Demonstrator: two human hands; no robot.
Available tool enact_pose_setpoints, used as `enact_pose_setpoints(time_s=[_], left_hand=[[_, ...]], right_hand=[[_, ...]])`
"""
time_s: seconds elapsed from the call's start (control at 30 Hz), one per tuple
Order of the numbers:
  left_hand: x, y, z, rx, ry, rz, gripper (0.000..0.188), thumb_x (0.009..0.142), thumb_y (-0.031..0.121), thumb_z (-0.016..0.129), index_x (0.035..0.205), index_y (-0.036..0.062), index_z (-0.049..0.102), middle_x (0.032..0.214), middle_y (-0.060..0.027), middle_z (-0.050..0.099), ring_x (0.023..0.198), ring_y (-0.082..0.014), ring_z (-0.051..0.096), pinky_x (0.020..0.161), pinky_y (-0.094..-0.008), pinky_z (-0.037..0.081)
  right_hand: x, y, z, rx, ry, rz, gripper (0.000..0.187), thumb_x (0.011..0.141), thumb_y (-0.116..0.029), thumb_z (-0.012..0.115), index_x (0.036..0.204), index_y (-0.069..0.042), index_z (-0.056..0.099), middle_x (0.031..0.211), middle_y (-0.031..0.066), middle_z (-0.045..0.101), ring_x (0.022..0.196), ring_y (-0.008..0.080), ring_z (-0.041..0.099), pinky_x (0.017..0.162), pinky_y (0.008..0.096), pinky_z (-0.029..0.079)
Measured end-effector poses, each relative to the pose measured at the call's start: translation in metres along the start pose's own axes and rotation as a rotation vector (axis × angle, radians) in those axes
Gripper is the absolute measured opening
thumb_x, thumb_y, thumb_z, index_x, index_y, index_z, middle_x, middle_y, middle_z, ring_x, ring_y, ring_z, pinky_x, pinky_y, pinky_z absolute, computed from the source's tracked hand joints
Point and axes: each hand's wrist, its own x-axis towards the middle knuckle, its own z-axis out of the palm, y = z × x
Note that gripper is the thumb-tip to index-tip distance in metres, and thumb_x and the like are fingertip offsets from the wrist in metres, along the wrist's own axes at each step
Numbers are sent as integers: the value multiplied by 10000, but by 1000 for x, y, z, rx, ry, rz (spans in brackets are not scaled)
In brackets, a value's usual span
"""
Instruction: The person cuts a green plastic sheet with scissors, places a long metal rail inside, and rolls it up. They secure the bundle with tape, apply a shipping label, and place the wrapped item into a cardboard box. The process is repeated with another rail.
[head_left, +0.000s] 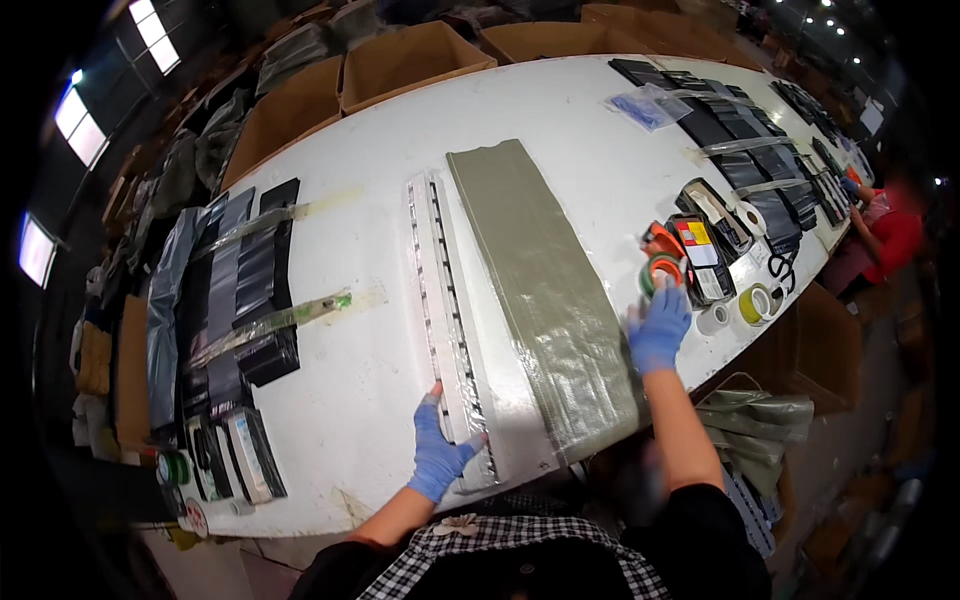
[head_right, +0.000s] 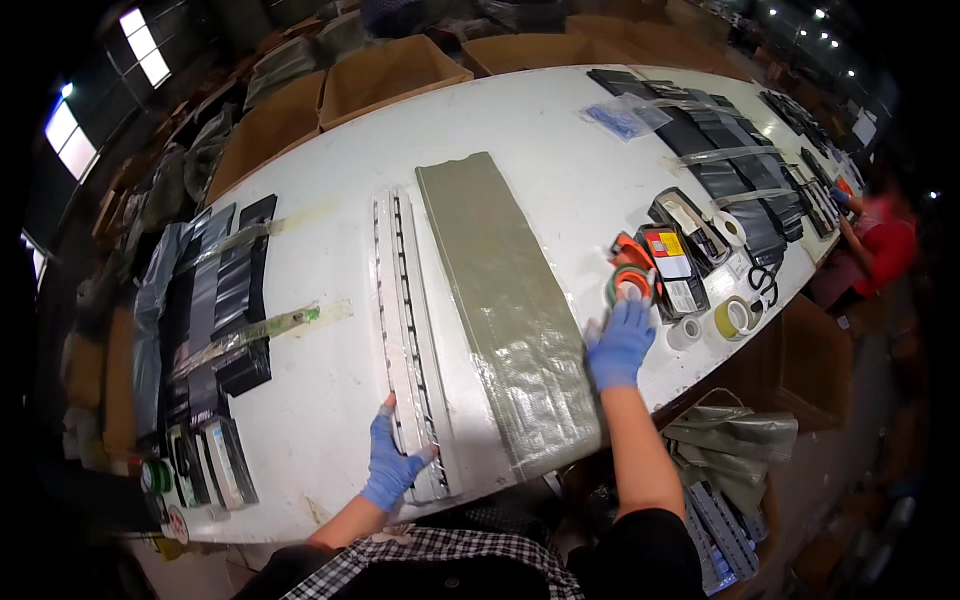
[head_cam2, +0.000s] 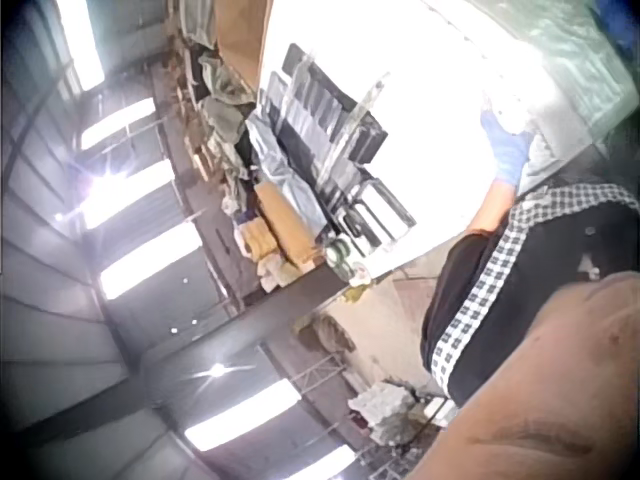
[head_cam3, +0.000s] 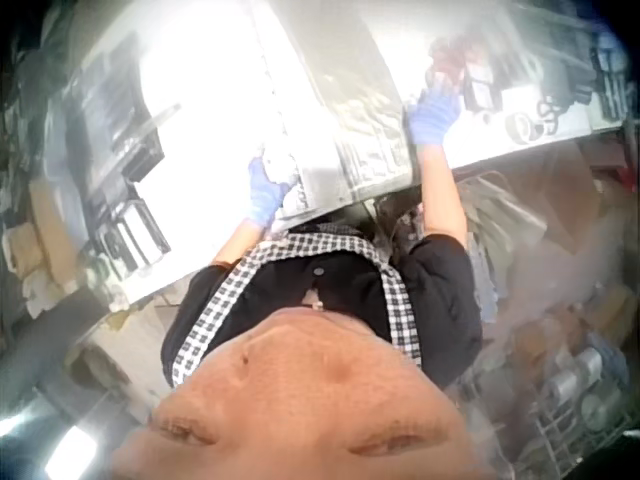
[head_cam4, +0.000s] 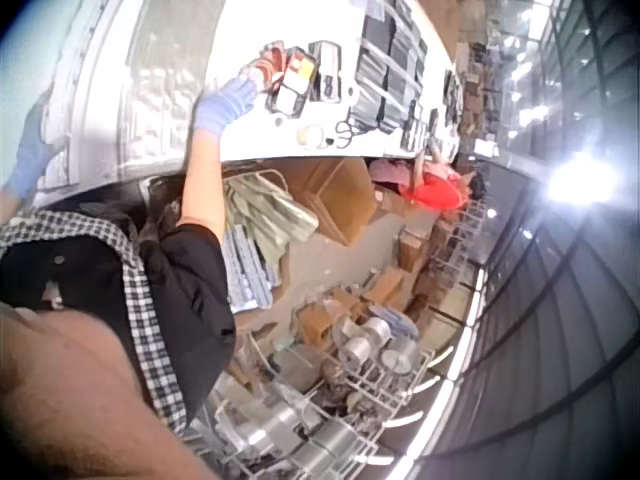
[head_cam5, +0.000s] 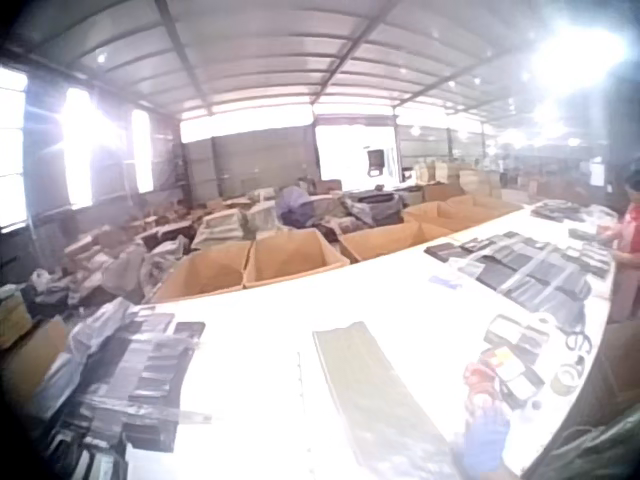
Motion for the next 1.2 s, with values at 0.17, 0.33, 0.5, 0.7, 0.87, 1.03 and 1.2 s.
enact_pose_setpoints(time_s=[0.17,0.33,0.5,0.7,0.87,1.03,1.2], left_hand=[[5,4,-15,138,-127,76,1053,640,354,852,1448,2,276,1329,-261,391,1247,-414,368,1078,-475,318],[5,26,-11,229,-122,40,1054,652,421,827,1473,109,245,1291,-256,300,1219,-380,351,1058,-493,333],[34,45,-12,297,-279,184,829,705,337,801,1397,78,426,1150,-190,441,1148,-336,363,994,-521,352],[109,-14,-41,-511,-185,276,496,922,291,598,1328,19,511,1298,-164,506,1097,-294,541,973,-424,455],[256,22,-132,-1703,-502,-265,1095,770,871,345,1445,8,351,1425,-185,443,1312,-335,438,1125,-454,324],[322,-31,-190,-1345,-324,-375,884,793,733,561,1360,62,465,1260,-142,584,1126,-290,584,977,-444,478],[343,-75,-189,-1016,-183,-408,631,830,493,682,1284,78,541,1154,-110,631,1027,-248,627,857,-392,548]], right_hand=[[-98,-89,-8,120,-457,-262,820,768,-584,638,1435,-170,402,1482,201,340,1354,380,322,1107,555,211],[-21,-111,57,310,-220,-149,455,875,-458,577,1274,-240,605,1388,116,483,1283,342,429,1063,499,313],[126,-131,37,773,-270,207,345,945,-323,546,1162,-79,656,1047,203,673,1005,349,633,905,387,479],[231,-211,-169,1145,-618,16,356,953,-303,567,1141,-12,649,907,87,683,773,154,596,743,312,501],[205,-316,-157,1221,-731,-360,405,964,-302,506,1231,-6,578,1118,182,643,1005,249,598,905,351,464],[155,-402,-74,713,-705,-499,704,935,-496,474,1458,-41,350,1429,229,420,1329,379,403,1095,448,330],[110,-398,-58,393,-781,-602,795,892,-554,528,1494,-90,294,1490,250,315,1390,414,292,1095,555,286]])
